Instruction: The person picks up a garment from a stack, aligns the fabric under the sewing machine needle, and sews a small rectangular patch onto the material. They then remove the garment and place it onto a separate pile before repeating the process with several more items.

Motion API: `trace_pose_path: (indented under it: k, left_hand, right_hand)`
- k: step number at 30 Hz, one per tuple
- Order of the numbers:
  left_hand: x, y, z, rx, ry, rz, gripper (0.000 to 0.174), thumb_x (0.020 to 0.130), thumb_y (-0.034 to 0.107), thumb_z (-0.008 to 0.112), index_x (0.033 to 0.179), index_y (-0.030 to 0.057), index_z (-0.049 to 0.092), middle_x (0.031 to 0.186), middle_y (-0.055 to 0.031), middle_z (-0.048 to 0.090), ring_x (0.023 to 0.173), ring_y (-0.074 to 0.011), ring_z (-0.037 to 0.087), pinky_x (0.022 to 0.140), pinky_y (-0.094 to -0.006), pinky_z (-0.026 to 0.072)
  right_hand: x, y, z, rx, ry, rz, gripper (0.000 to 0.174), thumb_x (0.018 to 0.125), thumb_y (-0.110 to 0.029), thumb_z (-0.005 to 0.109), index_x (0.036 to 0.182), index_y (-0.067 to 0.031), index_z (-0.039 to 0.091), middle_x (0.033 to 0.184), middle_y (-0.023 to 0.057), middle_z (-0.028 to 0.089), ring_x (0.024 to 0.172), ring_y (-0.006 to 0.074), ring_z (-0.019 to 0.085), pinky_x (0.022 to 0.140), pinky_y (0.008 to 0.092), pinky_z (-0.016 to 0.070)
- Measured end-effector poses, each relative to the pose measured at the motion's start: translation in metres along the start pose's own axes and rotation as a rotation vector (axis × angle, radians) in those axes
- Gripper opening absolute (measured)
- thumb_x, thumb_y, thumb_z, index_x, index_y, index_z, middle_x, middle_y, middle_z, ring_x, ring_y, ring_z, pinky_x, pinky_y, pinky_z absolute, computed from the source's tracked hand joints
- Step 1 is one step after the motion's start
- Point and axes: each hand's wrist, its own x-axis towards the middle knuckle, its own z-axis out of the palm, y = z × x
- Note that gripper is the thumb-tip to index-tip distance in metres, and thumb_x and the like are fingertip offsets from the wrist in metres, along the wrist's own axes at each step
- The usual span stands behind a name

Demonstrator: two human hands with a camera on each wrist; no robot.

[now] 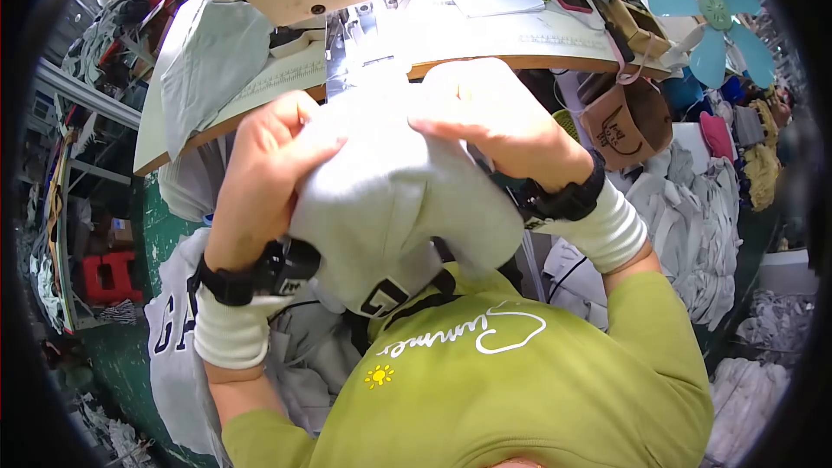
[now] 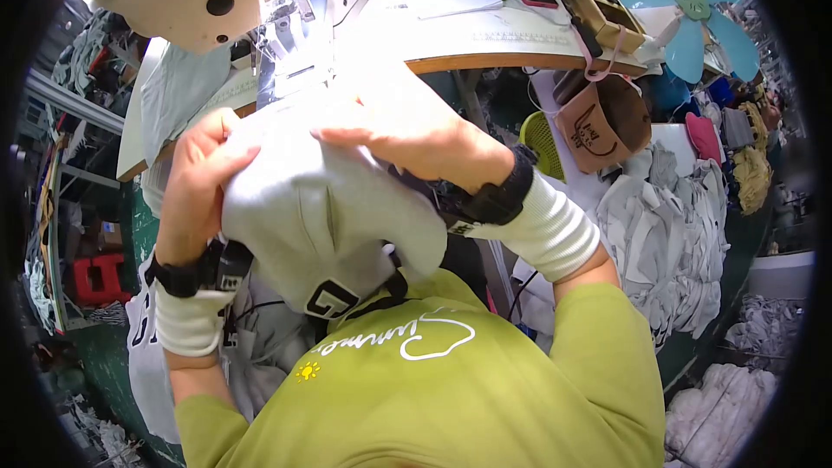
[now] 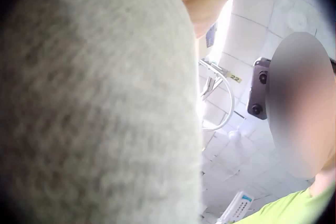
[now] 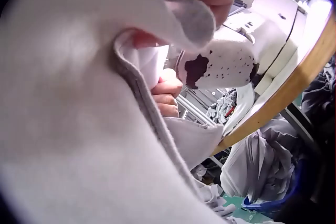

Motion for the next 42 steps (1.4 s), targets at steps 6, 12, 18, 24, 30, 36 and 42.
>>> trace_pose_path:
  k: [6, 12, 18, 24, 30, 36, 42]
  left_hand:
    - [0.041, -0.011, -0.012, 0.068, 0.103, 0.071, 0.012, 0.080, -0.003, 0.058, 0.072, 0.0010, 0.049, 0.068, -0.0009, 0.056, 0.059, -0.0045, 0.050, 0.052, -0.0190, 0.0402]
    - [0.074, -0.025, -0.027, 0.110, 0.148, 0.088, 0.004, 0.083, 0.001, 0.056, 0.080, 0.0000, 0.052, 0.073, -0.0040, 0.058, 0.064, -0.0076, 0.055, 0.059, -0.0214, 0.0462]
    - [0.066, -0.019, -0.023, 0.883, 0.452, 0.673, 0.022, 0.071, 0.001, 0.064, 0.093, 0.0020, 0.060, 0.080, -0.0080, 0.059, 0.071, -0.0200, 0.053, 0.065, -0.0332, 0.0429]
    - [0.009, -0.011, 0.039, 1.231, 0.202, 0.748, 0.028, 0.061, 0.006, 0.069, 0.088, 0.0014, 0.062, 0.092, -0.0108, 0.054, 0.082, -0.0277, 0.051, 0.073, -0.0386, 0.0403]
    - [0.011, -0.021, 0.032, 1.275, 0.281, 0.832, 0.025, 0.064, 0.007, 0.069, 0.088, 0.0015, 0.063, 0.095, -0.0120, 0.054, 0.091, -0.0285, 0.052, 0.079, -0.0385, 0.0415]
    - [0.004, -0.024, 0.034, 1.331, 0.327, 0.783, 0.027, 0.065, 0.008, 0.068, 0.091, 0.0029, 0.063, 0.102, -0.0137, 0.055, 0.099, -0.0300, 0.052, 0.085, -0.0394, 0.0404]
    - [0.011, -0.019, 0.025, 1.329, 0.311, 0.707, 0.023, 0.070, 0.013, 0.066, 0.090, 0.0023, 0.064, 0.106, -0.0162, 0.055, 0.104, -0.0315, 0.051, 0.089, -0.0421, 0.0380]
  right_hand:
    - [0.031, 0.037, -0.003, 0.039, 0.210, -0.250, 0.019, 0.076, -0.020, 0.064, 0.078, -0.0010, 0.064, 0.076, 0.0073, 0.061, 0.071, 0.0185, 0.056, 0.067, 0.0310, 0.0453]
    - [0.065, 0.058, -0.020, -0.233, 0.271, -0.502, 0.014, 0.078, -0.016, 0.060, 0.080, -0.0038, 0.066, 0.075, 0.0086, 0.062, 0.068, 0.0234, 0.059, 0.064, 0.0326, 0.0470]
    - [0.074, 0.045, -0.027, -0.248, 0.221, -0.619, 0.015, 0.080, -0.013, 0.059, 0.084, -0.0012, 0.066, 0.078, 0.0099, 0.063, 0.071, 0.0211, 0.061, 0.065, 0.0290, 0.0488]
    - [0.072, 0.039, -0.028, 0.250, 0.049, -0.194, 0.015, 0.079, -0.010, 0.062, 0.088, 0.0013, 0.066, 0.079, 0.0072, 0.063, 0.073, 0.0118, 0.060, 0.066, 0.0238, 0.0485]
    - [0.079, 0.051, -0.032, 0.331, 0.063, -0.163, 0.013, 0.078, -0.007, 0.064, 0.086, 0.0032, 0.065, 0.077, 0.0067, 0.063, 0.069, 0.0104, 0.059, 0.062, 0.0223, 0.0482]
    - [0.086, 0.053, -0.033, 0.426, 0.047, -0.181, 0.017, 0.078, -0.006, 0.065, 0.093, 0.0034, 0.064, 0.079, 0.0064, 0.063, 0.071, 0.0091, 0.059, 0.063, 0.0207, 0.0482]
    - [0.095, 0.054, -0.030, 0.481, 0.069, -0.208, 0.025, 0.077, -0.004, 0.065, 0.101, 0.0034, 0.062, 0.085, 0.0058, 0.064, 0.074, 0.0088, 0.059, 0.067, 0.0211, 0.0491]
